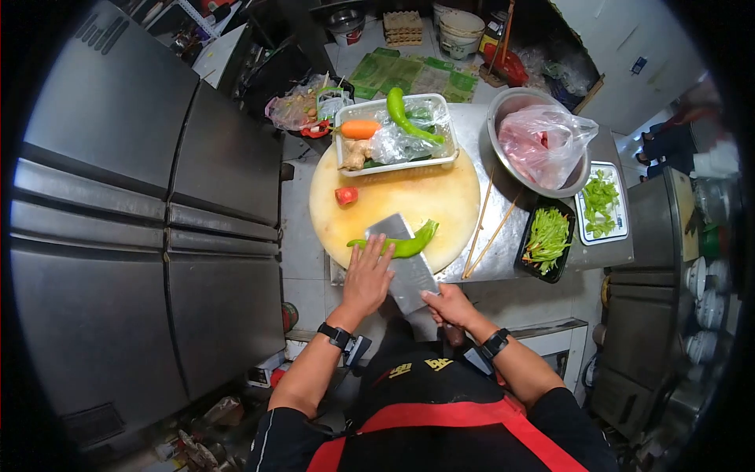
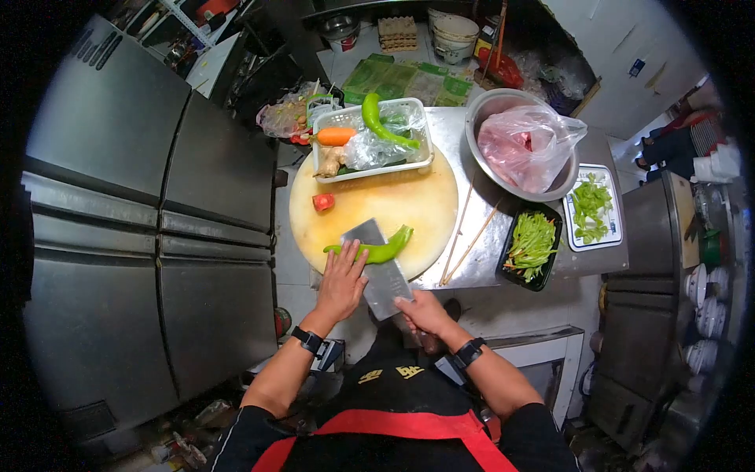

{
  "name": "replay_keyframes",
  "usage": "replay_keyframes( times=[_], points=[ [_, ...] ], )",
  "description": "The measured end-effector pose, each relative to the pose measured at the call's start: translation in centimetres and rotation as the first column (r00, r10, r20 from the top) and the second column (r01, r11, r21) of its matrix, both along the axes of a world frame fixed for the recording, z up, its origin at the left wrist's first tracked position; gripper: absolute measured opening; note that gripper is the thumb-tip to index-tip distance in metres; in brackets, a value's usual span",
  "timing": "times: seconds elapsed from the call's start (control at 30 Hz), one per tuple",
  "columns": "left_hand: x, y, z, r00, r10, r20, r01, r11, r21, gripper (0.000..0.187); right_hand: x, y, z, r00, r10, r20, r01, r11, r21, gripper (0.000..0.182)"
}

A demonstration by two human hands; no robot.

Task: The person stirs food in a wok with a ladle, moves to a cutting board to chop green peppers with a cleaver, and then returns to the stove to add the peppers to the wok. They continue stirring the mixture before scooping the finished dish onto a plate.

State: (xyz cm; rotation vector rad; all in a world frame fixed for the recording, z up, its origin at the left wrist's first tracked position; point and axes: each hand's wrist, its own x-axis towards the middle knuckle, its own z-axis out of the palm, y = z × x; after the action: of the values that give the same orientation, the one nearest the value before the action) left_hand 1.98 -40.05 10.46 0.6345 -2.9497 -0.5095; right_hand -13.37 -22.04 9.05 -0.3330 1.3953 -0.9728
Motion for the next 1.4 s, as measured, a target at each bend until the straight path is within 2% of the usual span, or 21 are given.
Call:
replay_keyframes(
  times=[0.1, 0.17, 0.27, 0.4, 0.47, 0.5, 0.53, 0.6, 0.63, 0.67, 0.7, 0.73, 0.77, 0.8, 0.83, 0.87, 0.93, 0.97, 1.2, 1.3, 1.4],
  points=[
    [-0.7, -0.1, 0.4, 0.995, 0.030, -0.098, -0.030, 1.000, 0.003, 0.056, -3.3, 3.1, 1.1, 0.975, -0.137, -0.175, 0.140, 0.990, 0.005, 0.029],
    [-1.9, -0.7, -0.2, 0.972, -0.012, -0.233, 0.007, 1.000, -0.019, 0.050, -5.9, 5.0, 3.1, 0.938, -0.207, -0.278, 0.226, 0.974, 0.036, 0.029],
    [-4.0, -2.7, -2.0, 0.979, -0.081, -0.187, 0.078, 0.997, -0.023, 0.046, -9.2, 7.4, 4.3, 0.931, -0.217, -0.295, 0.219, 0.975, -0.024, 0.028],
    [-4.1, -4.0, 1.5, 0.983, -0.089, -0.160, 0.095, 0.995, 0.029, 0.038, -10.5, 7.7, 5.6, 0.917, -0.127, -0.378, 0.133, 0.991, -0.010, 0.025],
    [-3.4, -4.8, 2.9, 0.966, 0.054, -0.251, 0.030, 0.948, 0.318, 0.036, -10.5, 7.4, 5.2, 0.905, -0.077, -0.419, 0.075, 0.997, -0.021, 0.030],
    [-3.2, -5.9, 2.2, 0.971, 0.101, -0.215, 0.014, 0.879, 0.476, 0.035, -10.3, 7.0, 5.5, 0.905, -0.076, -0.419, 0.073, 0.997, -0.021, 0.030],
    [-3.3, -7.0, 1.1, 0.971, 0.102, -0.214, 0.013, 0.879, 0.477, 0.035, -9.9, 6.3, 6.1, 0.896, -0.057, -0.440, 0.051, 0.998, -0.026, 0.032],
    [-3.4, -8.3, -0.5, 0.989, 0.047, -0.137, 0.012, 0.917, 0.398, 0.031, -9.1, 5.7, 6.0, 0.888, -0.028, -0.460, 0.019, 1.000, -0.023, 0.033],
    [-3.6, -8.3, -1.1, 0.982, 0.080, -0.173, -0.024, 0.952, 0.304, 0.029, -9.0, 5.2, 5.3, 0.825, 0.019, -0.565, -0.026, 1.000, -0.005, 0.035],
    [-3.7, -8.2, -1.7, 0.981, 0.086, -0.177, -0.028, 0.951, 0.306, 0.029, -8.8, 4.8, 4.9, 0.748, 0.064, -0.661, -0.067, 0.998, 0.020, 0.037],
    [-4.0, -7.5, -1.5, 0.974, 0.090, -0.210, -0.055, 0.984, 0.167, 0.029, -8.4, 4.3, 5.7, 0.648, 0.108, -0.754, -0.126, 0.991, 0.034, 0.035],
    [-4.3, -6.8, -1.3, 0.966, 0.091, -0.242, -0.087, 0.996, 0.025, 0.030, -8.2, 4.1, 5.5, 0.645, 0.117, -0.755, -0.134, 0.990, 0.040, 0.035],
    [-4.6, -6.2, -1.3, 0.965, 0.098, -0.245, -0.094, 0.995, 0.028, 0.030, -8.1, 4.0, 5.1, 0.510, 0.077, -0.857, -0.201, 0.979, -0.031, 0.034],
    [-4.7, -5.5, -1.5, 0.953, 0.076, -0.294, -0.103, 0.992, -0.079, 0.032, -7.8, 3.5, 5.4, 0.366, 0.018, -0.931, -0.276, 0.957, -0.091, 0.033],
    [-4.8, -5.0, -1.7, 0.940, 0.048, -0.339, -0.117, 0.976, -0.185, 0.035, -7.5, 3.3, 5.9, 0.356, 0.097, -0.929, -0.293, 0.956, -0.012, 0.028],
    [-4.9, -4.6, -1.9, 0.939, 0.055, -0.341, -0.123, 0.976, -0.181, 0.035, -7.2, 3.1, 6.5, 0.354, 0.103, -0.930, -0.299, 0.954, -0.008, 0.028],
    [-5.0, -4.0, -2.4, 0.913, -0.111, -0.392, 0.041, 0.982, -0.182, 0.038, -6.5, 2.7, 7.6, 0.220, 0.247, -0.944, -0.348, 0.924, 0.160, 0.025],
    [-5.0, -3.7, -2.7, 0.888, -0.190, -0.418, 0.123, 0.975, -0.183, 0.039, -6.3, 2.5, 7.9, 0.198, 0.292, -0.936, -0.358, 0.910, 0.208, 0.022],
    [-5.7, -4.1, -2.0, 0.881, -0.152, -0.448, 0.069, 0.978, -0.195, 0.025, -5.0, 1.3, 9.3, 0.174, 0.332, -0.927, -0.374, 0.893, 0.250, 0.017],
    [-6.3, -5.3, -1.3, 0.894, -0.185, -0.409, 0.140, 0.981, -0.137, 0.015, -4.8, 0.3, 11.2, 0.084, 0.324, -0.942, -0.389, 0.881, 0.268, 0.012],
    [-6.2, -5.8, -1.0, 0.901, -0.244, -0.360, 0.211, 0.969, -0.128, 0.009, -3.8, -0.4, 10.5, 0.099, 0.336, -0.937, -0.392, 0.878, 0.274, 0.010]
  ],
)
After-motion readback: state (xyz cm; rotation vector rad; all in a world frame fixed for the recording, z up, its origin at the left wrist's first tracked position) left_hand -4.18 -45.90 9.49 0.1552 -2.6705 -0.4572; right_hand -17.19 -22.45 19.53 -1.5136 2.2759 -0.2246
